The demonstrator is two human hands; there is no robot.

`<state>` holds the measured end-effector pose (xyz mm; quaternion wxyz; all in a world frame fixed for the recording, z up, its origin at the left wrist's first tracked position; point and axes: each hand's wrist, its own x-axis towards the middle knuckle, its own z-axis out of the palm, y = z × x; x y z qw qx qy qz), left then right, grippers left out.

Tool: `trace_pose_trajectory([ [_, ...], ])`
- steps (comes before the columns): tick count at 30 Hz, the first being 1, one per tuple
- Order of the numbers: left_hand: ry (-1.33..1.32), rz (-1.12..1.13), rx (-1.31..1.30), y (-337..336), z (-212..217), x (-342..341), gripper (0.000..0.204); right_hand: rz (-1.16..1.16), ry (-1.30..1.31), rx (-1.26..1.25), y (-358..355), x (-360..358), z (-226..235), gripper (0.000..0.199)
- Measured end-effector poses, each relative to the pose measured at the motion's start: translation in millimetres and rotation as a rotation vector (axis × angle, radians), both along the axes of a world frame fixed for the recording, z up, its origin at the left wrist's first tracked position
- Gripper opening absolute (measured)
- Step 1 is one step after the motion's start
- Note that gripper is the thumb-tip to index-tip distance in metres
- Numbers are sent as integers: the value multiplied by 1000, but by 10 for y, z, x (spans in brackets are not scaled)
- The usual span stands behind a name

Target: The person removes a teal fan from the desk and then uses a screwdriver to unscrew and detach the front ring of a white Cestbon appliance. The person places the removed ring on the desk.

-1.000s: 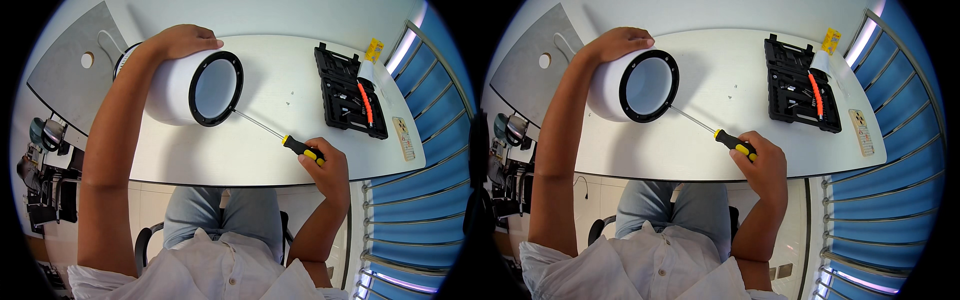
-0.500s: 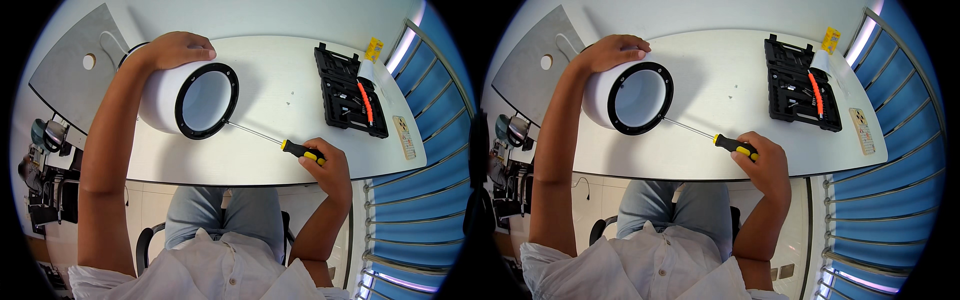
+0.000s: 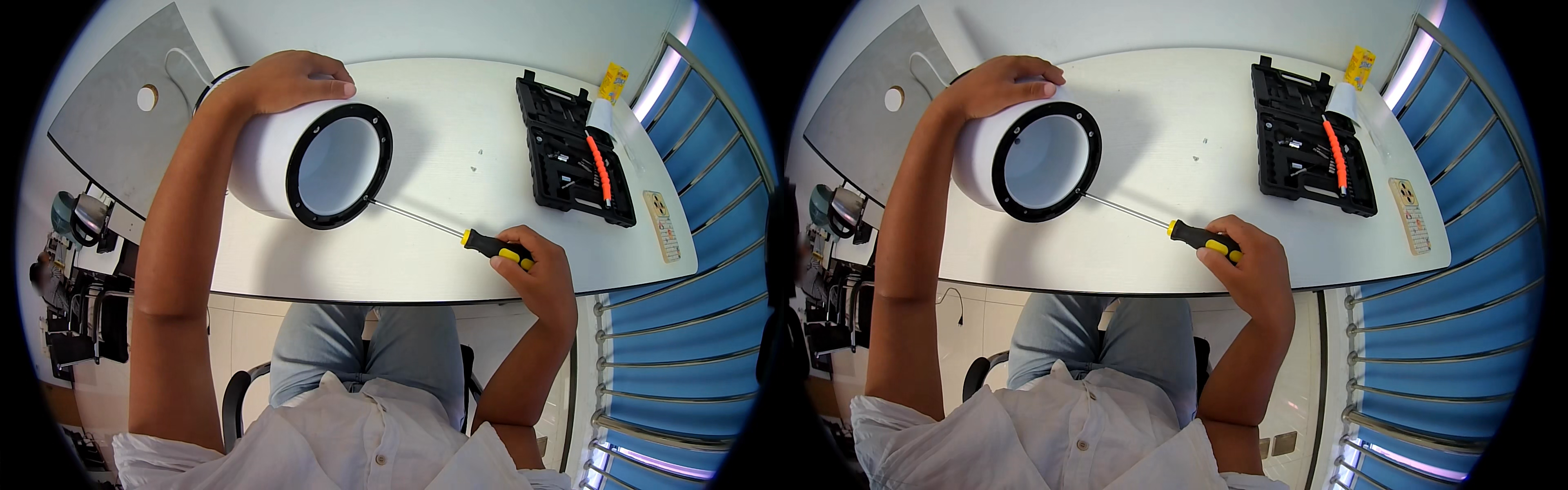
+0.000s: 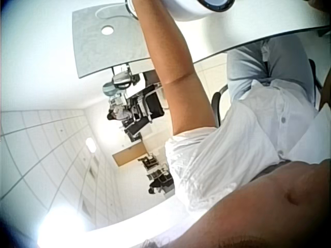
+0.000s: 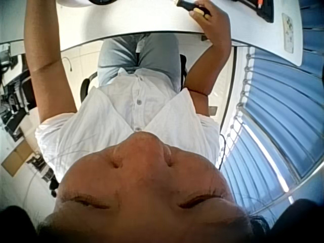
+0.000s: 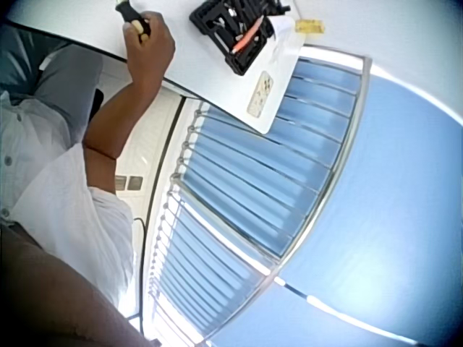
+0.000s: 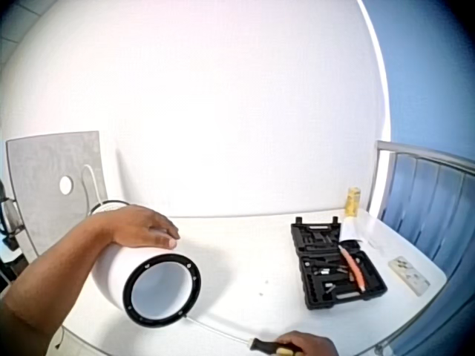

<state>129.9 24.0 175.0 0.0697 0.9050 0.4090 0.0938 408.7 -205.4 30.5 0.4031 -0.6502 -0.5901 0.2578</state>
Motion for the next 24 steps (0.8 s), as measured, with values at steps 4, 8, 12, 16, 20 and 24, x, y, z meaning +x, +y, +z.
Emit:
trace_pose_trajectory([
  [4,5,2,-2,11,-2,0,49,8,0,8,-2,5,-2,28],
  [8,7,-4,-1,13,3,0,49,6,-2,46,-9,15,-19,28],
  [12,65,65,-90,-38,76,39,45,-7,4,37,-21,30,-12,28],
  [16,60,81,-102,-47,78,43,46,8,9,33,-25,37,-4,28],
  [20,57,84,-112,-35,71,39,46,31,17,14,-15,18,18,28],
  [24,30,61,-76,-52,65,43,46,35,7,28,-16,20,2,28],
])
